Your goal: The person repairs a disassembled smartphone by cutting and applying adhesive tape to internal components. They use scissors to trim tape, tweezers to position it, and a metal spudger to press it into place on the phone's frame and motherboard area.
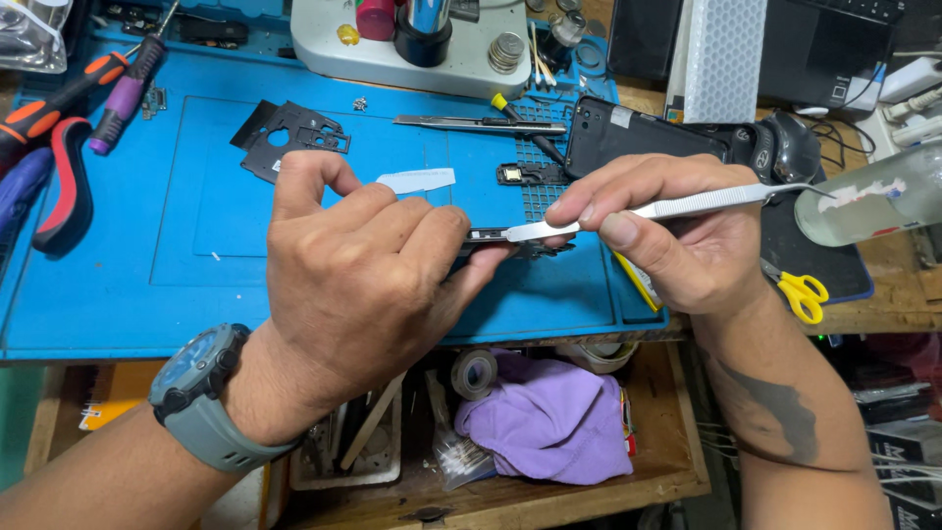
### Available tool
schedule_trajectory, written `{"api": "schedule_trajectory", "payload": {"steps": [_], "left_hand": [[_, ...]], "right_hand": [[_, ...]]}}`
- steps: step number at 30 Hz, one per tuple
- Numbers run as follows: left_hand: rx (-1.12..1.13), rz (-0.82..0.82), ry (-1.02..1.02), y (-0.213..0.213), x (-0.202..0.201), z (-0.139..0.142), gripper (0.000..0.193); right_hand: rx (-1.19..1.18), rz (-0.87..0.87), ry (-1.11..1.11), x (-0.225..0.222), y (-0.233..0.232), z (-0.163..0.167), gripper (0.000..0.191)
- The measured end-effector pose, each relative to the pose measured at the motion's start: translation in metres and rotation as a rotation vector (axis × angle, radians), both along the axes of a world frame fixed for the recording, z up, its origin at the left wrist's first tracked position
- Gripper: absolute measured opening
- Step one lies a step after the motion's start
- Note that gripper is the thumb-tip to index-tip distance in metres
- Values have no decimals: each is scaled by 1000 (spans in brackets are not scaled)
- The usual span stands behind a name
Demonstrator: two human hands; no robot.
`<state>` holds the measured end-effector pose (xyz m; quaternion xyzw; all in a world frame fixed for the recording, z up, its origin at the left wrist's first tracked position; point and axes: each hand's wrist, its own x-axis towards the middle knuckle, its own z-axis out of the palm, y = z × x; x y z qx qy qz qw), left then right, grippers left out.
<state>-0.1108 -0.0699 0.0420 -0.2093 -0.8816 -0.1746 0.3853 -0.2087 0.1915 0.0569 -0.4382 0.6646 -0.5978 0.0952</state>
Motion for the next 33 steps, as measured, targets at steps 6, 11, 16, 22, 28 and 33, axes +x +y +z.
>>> {"api": "schedule_trajectory", "payload": {"steps": [6, 11, 16, 22, 28, 33], "left_hand": [[14, -8, 11, 1, 1, 6, 37], [6, -4, 5, 0, 1, 5, 37], [0, 1, 5, 0, 0, 4, 37], [-18, 16, 37, 2, -1, 9, 38], [-12, 12, 24, 3, -1, 13, 38], [-8, 12, 42, 1, 0, 11, 38]], "right_hand": [[-11, -21, -7, -1, 2, 5, 15], [-6, -35, 5, 0, 6, 6, 15], [20, -56, 45, -1, 7, 5, 14], [52, -42, 94, -1, 6, 7, 16], [28, -63, 25, -1, 7, 9, 15], [25, -78, 32, 2, 6, 8, 17]]}}
